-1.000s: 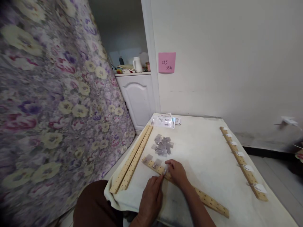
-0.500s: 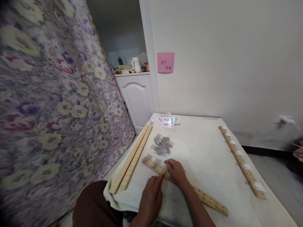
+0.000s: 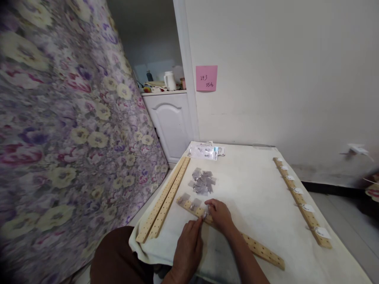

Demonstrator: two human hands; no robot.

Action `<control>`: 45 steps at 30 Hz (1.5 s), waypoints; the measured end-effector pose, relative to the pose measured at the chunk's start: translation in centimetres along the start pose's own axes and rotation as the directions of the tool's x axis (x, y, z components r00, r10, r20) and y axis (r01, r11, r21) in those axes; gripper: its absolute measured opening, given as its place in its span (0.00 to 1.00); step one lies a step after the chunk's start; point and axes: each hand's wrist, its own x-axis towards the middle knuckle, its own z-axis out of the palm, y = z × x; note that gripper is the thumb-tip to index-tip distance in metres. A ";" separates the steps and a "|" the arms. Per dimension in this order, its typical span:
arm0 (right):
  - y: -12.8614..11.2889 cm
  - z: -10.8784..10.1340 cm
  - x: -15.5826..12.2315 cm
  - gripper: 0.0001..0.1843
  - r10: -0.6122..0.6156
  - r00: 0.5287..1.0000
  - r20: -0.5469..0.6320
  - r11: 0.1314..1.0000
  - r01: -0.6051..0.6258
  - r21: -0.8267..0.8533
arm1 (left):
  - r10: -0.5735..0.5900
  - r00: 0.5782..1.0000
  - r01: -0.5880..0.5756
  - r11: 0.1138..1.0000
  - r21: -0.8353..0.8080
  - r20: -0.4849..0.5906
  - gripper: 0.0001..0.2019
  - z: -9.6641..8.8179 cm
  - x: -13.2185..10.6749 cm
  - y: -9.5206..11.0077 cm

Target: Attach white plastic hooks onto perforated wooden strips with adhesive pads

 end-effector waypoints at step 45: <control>1.0 0.7 0.3 0.20 0.038 0.999 0.020 0.964 -0.042 0.262 | -0.049 0.997 0.047 0.998 0.046 0.054 0.30 -0.4 0.1 0.1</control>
